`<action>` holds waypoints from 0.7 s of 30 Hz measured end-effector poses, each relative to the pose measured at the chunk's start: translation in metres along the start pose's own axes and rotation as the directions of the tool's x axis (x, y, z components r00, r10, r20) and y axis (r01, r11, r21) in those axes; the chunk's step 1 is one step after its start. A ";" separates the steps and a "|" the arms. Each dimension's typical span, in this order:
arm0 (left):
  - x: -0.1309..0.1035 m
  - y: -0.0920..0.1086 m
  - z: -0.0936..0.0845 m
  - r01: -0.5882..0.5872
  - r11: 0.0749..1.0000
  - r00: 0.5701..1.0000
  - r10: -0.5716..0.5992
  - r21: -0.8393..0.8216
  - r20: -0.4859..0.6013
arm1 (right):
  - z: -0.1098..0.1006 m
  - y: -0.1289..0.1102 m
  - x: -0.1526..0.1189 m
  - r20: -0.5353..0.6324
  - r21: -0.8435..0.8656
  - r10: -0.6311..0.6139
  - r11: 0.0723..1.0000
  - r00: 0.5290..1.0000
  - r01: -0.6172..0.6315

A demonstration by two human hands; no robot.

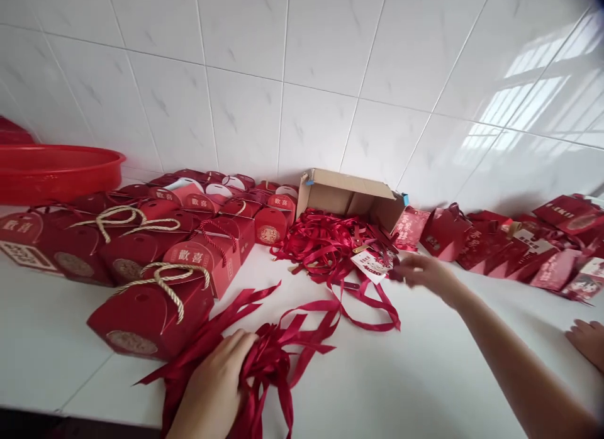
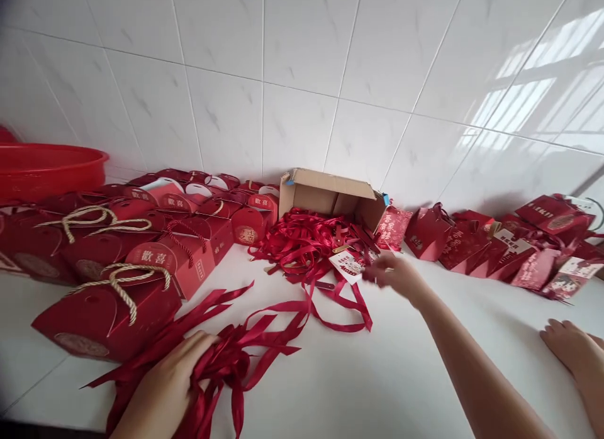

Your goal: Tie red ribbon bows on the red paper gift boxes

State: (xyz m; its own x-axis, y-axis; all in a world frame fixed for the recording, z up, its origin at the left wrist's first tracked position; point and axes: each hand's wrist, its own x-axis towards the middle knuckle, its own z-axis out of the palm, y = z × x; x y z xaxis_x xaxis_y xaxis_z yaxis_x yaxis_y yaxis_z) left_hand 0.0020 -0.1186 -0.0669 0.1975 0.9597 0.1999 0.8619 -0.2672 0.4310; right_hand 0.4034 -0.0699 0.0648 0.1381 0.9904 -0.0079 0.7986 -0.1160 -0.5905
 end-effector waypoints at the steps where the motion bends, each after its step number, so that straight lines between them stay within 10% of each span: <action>1: 0.000 0.002 -0.001 -0.005 1.000 1.000 0.005 0.012 0.003 | 0.000 -0.005 0.016 -0.150 -0.024 0.016 1.000 0.989 -0.020; 5: 0.000 0.006 -0.003 -0.022 0.996 1.000 0.022 0.088 0.003 | 0.029 -0.031 0.044 -0.247 -0.121 -0.089 0.991 0.965 0.060; 11: -0.002 0.012 -0.009 -0.099 0.988 0.995 0.100 0.118 -0.006 | 0.107 -0.082 0.036 0.232 -0.170 -0.357 0.901 0.905 0.399; 21: -0.005 0.016 -0.010 -0.057 0.991 0.998 0.056 0.122 0.015 | 0.128 -0.086 0.072 0.388 -0.415 -0.221 0.825 0.895 0.383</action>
State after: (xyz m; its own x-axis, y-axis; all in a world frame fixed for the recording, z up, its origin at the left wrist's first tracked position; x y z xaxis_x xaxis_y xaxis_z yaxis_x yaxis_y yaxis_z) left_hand 0.0101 -0.1280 -0.0523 0.2524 0.9445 0.2102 0.8997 -0.3090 0.3082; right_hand 0.2697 0.0208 0.0117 -0.2797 0.9412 -0.1896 0.9550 0.2525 -0.1555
